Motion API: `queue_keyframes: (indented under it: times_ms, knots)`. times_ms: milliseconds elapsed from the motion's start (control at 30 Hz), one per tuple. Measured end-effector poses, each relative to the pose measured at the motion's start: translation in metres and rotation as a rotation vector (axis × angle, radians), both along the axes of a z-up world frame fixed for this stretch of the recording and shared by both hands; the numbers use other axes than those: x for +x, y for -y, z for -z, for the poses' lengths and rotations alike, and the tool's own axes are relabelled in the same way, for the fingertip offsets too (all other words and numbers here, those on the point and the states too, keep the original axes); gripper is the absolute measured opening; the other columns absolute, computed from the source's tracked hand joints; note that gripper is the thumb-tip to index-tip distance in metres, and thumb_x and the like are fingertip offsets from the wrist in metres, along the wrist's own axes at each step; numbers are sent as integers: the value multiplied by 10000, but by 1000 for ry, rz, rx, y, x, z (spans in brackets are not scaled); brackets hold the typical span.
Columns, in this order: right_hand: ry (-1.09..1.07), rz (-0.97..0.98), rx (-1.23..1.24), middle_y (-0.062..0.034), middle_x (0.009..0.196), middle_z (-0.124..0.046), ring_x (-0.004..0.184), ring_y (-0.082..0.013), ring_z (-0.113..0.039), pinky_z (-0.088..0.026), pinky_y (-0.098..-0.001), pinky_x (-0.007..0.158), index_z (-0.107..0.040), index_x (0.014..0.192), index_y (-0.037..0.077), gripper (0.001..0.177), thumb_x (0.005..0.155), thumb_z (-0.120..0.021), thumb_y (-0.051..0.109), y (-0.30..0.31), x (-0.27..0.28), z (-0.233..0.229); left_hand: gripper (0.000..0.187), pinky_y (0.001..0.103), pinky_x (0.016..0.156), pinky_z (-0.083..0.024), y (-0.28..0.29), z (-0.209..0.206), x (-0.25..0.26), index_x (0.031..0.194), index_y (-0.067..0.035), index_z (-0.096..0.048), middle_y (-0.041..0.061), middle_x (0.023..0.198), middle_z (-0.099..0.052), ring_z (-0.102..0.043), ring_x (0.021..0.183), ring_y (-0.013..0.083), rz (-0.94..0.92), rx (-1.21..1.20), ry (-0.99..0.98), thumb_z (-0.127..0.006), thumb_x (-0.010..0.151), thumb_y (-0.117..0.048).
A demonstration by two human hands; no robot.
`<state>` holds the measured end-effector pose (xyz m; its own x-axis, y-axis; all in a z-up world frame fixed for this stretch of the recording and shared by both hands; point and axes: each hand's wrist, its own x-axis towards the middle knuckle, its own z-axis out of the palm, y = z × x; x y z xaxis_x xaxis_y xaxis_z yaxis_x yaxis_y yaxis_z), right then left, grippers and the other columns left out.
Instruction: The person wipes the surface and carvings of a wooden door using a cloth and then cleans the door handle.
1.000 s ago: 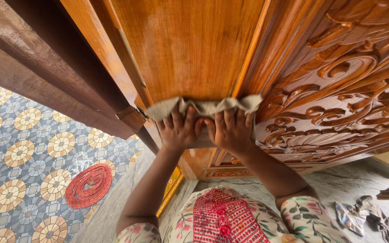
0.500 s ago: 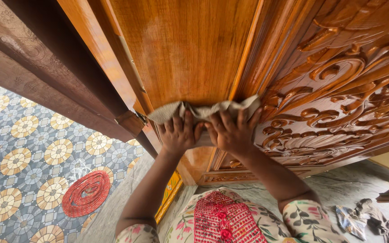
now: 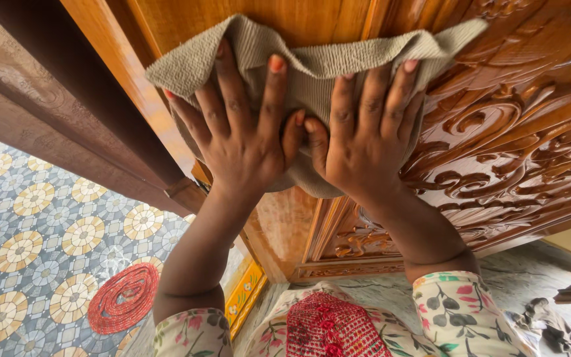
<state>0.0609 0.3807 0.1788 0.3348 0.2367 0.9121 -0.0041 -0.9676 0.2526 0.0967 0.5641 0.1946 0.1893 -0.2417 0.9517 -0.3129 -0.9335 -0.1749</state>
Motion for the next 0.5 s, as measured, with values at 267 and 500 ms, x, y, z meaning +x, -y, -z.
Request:
queue_keyframes:
  times_ms: [267,500]
  knots:
    - [-53,-76,-69,-334,1330,-535,1394,-557,-355,-291,-694,1125,-551,1372,-46,501,1138,-482,391,4,-3,80,599,591,1025,-423,11,96,4,1445,13,-570,292,1433,-553,-589,1138,429,86,9,4,-384,1113,-448]
    - [-79,-172,-117,-199,904,-582,916,-366,-534,-424,-516,802,-607,1032,-7,328,1029,-585,320,4,-11,191,515,498,819,-452,10,239,11,1256,-32,-673,213,1226,-639,-598,935,324,125,28,23,-475,1067,-468]
